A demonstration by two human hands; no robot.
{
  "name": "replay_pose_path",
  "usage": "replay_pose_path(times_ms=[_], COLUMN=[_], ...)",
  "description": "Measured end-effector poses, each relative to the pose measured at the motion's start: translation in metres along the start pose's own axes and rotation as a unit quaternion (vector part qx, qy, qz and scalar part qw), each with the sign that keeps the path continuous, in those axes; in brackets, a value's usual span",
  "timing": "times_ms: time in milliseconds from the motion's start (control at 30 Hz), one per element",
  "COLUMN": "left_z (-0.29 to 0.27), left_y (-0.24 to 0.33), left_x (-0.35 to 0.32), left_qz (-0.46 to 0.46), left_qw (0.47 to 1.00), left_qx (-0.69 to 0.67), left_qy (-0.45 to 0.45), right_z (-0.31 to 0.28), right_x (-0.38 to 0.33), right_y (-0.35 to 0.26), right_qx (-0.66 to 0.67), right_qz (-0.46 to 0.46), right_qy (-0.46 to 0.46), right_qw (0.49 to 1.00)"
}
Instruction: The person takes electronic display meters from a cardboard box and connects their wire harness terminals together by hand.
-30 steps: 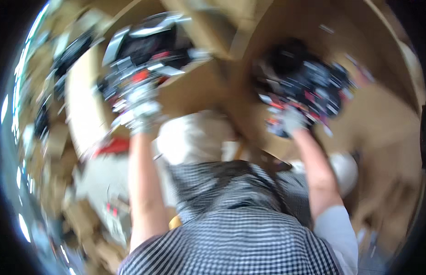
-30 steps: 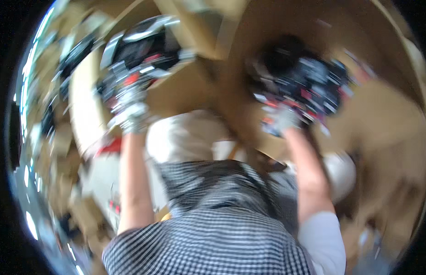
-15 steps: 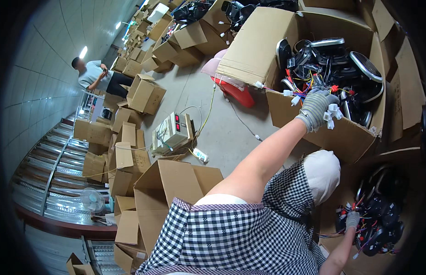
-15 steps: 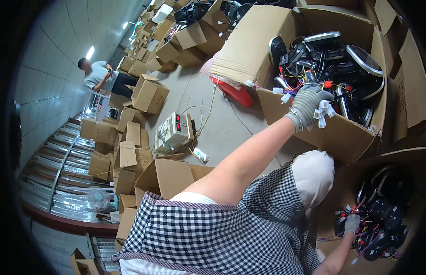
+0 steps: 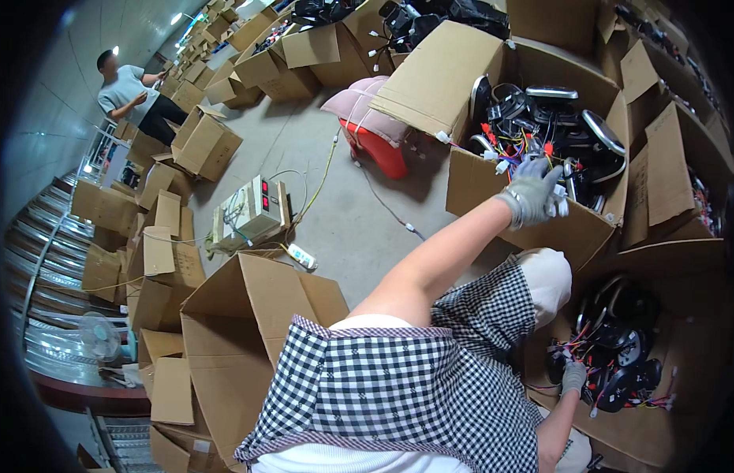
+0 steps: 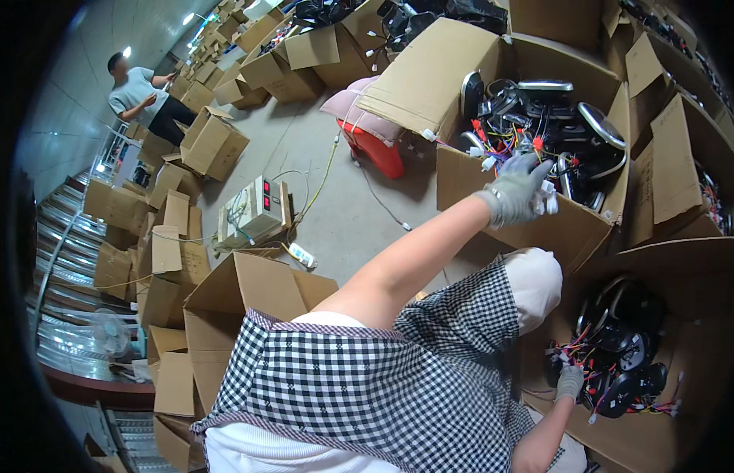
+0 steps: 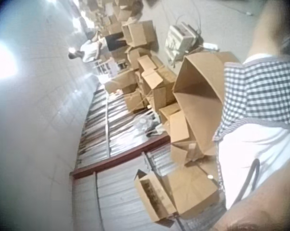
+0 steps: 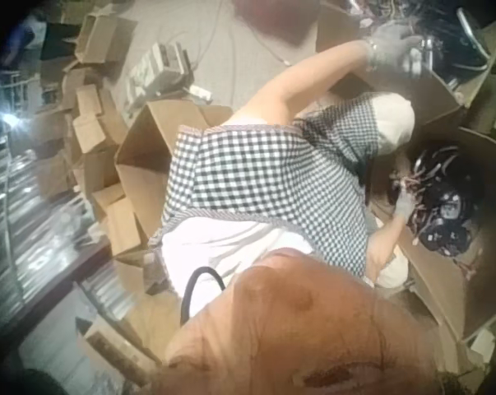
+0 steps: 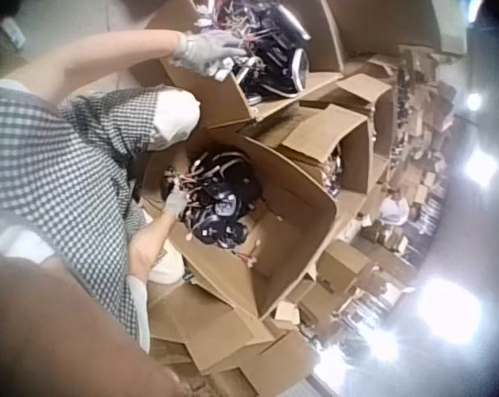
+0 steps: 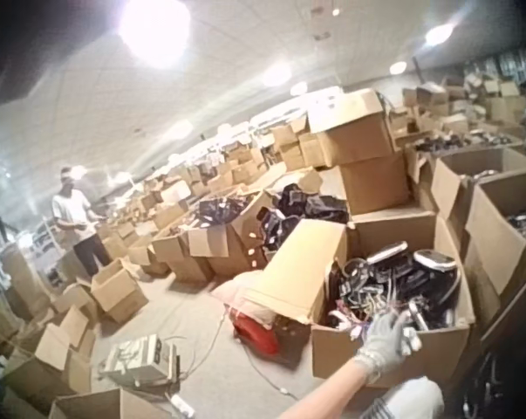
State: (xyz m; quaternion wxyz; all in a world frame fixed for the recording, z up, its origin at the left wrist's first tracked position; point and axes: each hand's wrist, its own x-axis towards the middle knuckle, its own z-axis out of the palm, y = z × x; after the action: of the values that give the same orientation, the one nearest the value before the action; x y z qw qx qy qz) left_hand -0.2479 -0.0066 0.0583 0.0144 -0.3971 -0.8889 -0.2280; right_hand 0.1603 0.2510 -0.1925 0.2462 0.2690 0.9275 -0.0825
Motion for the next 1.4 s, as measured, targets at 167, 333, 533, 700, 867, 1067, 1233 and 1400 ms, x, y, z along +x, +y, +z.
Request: replay_pose_path(times_ms=[167, 333, 533, 700, 867, 1067, 1233, 1400], left_z=[-0.102, -0.192, -0.169, -0.163, -0.158, -0.145, -0.185, -0.314], left_y=[0.044, 0.101, 0.169, 0.203, 0.232, 0.304, 0.293, 0.211], left_x=[-0.094, -0.105, -0.092, -0.112, -0.127, -0.141, -0.125, -0.128], left_qz=[0.1, 0.324, 0.479, 0.522, 0.545, 0.562, 0.591, 0.679], left_qw=[0.95, 0.769, 0.576, 0.452, 0.343, 0.181, 0.205, 0.399], left_qx=[-0.255, -0.458, -0.527, -0.59, -0.649, -0.7, -0.697, -0.59], left_qy=[-0.149, -0.305, -0.402, -0.419, -0.406, -0.402, -0.351, -0.177], right_z=[-0.048, -0.006, -0.026, -0.035, -0.047, -0.057, -0.063, -0.011], right_x=[-0.039, -0.079, -0.113, -0.136, -0.14, -0.122, -0.117, -0.135], right_y=[-0.022, -0.021, -0.075, -0.077, -0.088, -0.093, -0.118, -0.076], right_qx=[0.184, 0.211, -0.029, -0.037, 0.071, -0.004, 0.268, -0.045], right_qz=[0.056, -0.115, -0.211, -0.162, -0.074, -0.093, -0.009, -0.235], right_qy=[0.117, 0.263, 0.292, 0.28, 0.166, 0.107, 0.188, 0.344], right_qw=[0.974, 0.935, 0.932, 0.945, 0.981, 0.99, 0.945, 0.908])
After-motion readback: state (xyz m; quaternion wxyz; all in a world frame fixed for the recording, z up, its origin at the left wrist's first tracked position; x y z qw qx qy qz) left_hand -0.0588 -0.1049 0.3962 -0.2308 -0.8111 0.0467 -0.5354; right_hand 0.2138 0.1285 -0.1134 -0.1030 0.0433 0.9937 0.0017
